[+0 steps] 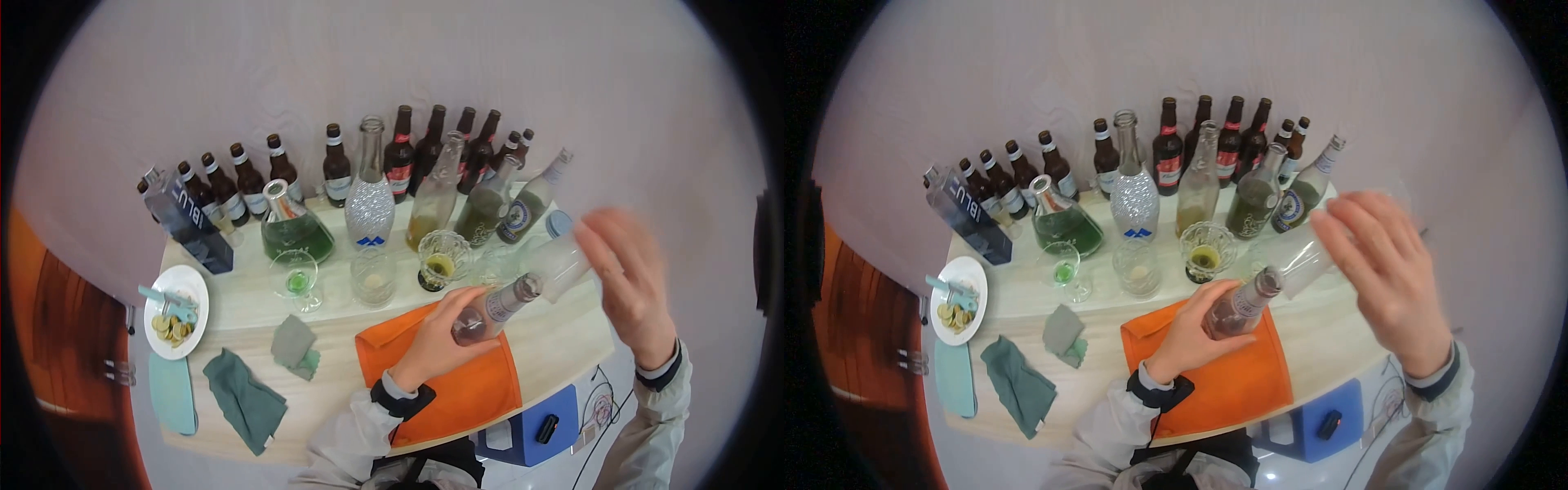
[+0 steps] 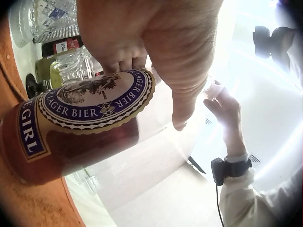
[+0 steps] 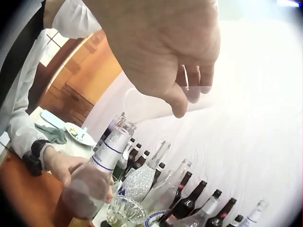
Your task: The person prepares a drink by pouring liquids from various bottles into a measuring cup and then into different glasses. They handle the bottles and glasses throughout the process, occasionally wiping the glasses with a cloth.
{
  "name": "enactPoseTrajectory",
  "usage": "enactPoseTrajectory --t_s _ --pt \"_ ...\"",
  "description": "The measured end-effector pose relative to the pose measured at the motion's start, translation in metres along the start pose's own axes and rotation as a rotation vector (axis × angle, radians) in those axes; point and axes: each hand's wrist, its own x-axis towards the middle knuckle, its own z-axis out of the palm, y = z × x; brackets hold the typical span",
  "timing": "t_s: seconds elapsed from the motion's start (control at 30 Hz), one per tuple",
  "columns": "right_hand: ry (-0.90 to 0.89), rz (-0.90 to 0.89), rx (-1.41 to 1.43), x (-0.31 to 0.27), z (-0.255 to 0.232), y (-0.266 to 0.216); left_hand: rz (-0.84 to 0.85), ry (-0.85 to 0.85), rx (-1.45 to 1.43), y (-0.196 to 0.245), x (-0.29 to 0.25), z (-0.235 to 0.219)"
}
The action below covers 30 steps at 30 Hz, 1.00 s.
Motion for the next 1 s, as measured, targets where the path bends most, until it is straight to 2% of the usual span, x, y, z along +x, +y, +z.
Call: enactPoseTrajectory --t_s 0.1,0.37,0.43,0.47,0.53,0.57,0.63,0.67,0.73,0.77,0.8,0.87,0.93,0.97,1.0 --pt "-0.01 0.021 0.023 -0.003 0.002 0.001 0.056 0.008 0.059 -0.001 0.001 -0.001" --pt "0.016 0.062 0.076 -0.012 0.003 0.001 0.027 -0.005 0.092 0.002 0.003 -0.001" --pt "0.024 0.219 0.201 -0.027 0.012 -0.004 0.014 -0.005 0.082 0.002 0.002 -0.001" --pt "0.028 0.219 0.194 -0.034 0.019 -0.008 0.031 -0.003 0.1 0.002 0.002 -0.002" --pt "0.065 0.48 0.443 -0.052 0.038 -0.019 0.054 -0.002 0.12 0.002 0.002 -0.002" --pt "0.072 0.481 0.439 -0.061 0.046 -0.023 0.059 -0.001 0.127 0.002 0.002 -0.002" --pt "0.115 0.636 0.66 -0.078 0.061 -0.033 0.061 -0.007 0.138 0.001 0.002 -0.001" --pt "0.12 0.64 0.663 -0.087 0.069 -0.042 0.032 -0.007 0.104 0.0 0.001 -0.001" --pt "0.183 0.859 0.767 -0.104 0.084 -0.063 0.004 -0.012 0.075 0.0 0.001 0.0" --pt "0.221 1.066 0.916 -0.114 0.091 -0.077 0.0 -0.006 0.074 0.0 0.0 0.0" --pt "0.22 1.065 0.921 -0.122 0.095 -0.09 -0.008 0.003 0.072 0.0 0.0 0.0" --pt "0.275 1.273 1.134 -0.135 0.099 -0.12 -0.034 0.044 0.072 0.011 -0.005 0.0" --pt "0.308 1.269 1.3 -0.138 0.097 -0.156 -0.061 0.058 0.074 0.026 -0.017 -0.006" --pt "0.206 1.205 1.198 -0.142 0.094 -0.167 -0.008 0.07 0.228 0.034 -0.032 -0.015" --pt "0.213 1.229 1.199 -0.139 0.089 -0.173 0.046 0.081 0.38 0.041 -0.047 -0.017"
